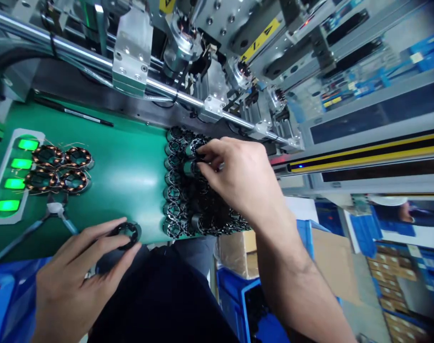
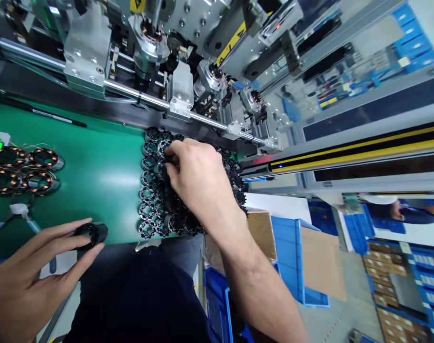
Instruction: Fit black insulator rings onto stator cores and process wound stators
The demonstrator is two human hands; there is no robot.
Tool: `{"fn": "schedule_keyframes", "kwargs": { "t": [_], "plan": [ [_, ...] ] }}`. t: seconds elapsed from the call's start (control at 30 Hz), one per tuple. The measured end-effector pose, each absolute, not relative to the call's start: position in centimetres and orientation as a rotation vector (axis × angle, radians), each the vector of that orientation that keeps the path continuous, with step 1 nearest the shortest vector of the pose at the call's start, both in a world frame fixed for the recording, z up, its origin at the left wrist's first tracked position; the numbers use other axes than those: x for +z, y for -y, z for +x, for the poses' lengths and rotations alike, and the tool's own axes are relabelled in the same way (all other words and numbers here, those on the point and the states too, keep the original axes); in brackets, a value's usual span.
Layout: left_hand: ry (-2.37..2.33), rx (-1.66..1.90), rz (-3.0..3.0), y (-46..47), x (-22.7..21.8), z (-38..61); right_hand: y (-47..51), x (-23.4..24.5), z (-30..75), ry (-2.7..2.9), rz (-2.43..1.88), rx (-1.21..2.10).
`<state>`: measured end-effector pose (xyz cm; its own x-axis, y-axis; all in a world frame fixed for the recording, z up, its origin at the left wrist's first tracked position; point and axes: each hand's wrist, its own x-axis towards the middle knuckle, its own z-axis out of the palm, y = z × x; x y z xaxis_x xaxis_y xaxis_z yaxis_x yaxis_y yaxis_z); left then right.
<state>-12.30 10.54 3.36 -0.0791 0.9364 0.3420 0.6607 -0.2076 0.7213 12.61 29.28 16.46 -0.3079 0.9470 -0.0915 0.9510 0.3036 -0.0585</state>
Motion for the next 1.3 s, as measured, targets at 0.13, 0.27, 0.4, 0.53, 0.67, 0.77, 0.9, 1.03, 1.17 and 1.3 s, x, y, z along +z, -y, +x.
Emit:
{"fn": "schedule_keyframes", "kwargs": {
  "t": [0.13, 0.27, 0.4, 0.53, 0.67, 0.77, 0.9, 1.03, 1.17, 1.3],
  "plan": [
    [-1.721, 1.138, 1.848, -10.5, 3.4, -12.5, -30.3, 15.2, 11.5, -2.449, 1.779, -0.2],
    [-1.732, 1.129, 1.843, -10.5, 3.2, -12.6, -30.6, 14.8, 11.1, -2.403, 1.778, -0.212],
    [-1.709, 1.129, 1.854, -10.7, 3.0, -12.6, -30.8, 14.8, 10.9, -2.399, 1.768, -0.226],
    [-1.708, 1.134, 1.845, -10.8, 2.8, -12.6, -30.9, 14.3, 10.8, -2.394, 1.758, -0.208],
    [-1.726, 1.107, 1.852, -11.0, 3.1, -12.6, -31.0, 13.8, 10.9, -2.384, 1.769, -0.189],
    [-1.717, 1.113, 1.861, -11.1, 3.5, -12.6, -31.3, 13.5, 10.8, -2.376, 1.786, -0.191],
    [-1.685, 1.107, 1.845, -11.5, 4.1, -12.0, -31.2, 13.9, 11.0, -2.389, 1.781, -0.2],
    [-1.636, 1.148, 1.841, -12.5, 4.9, -10.3, -28.0, 16.4, 12.9, -2.563, 1.787, -0.329],
    [-1.665, 1.177, 1.948, -14.9, 6.0, -7.7, -21.4, 19.6, 16.6, -2.693, 1.6, -0.855],
    [-1.631, 1.214, 2.078, -18.1, 6.5, -5.0, -15.2, 20.0, 21.1, -2.54, 1.414, -1.144]
  ]
}}
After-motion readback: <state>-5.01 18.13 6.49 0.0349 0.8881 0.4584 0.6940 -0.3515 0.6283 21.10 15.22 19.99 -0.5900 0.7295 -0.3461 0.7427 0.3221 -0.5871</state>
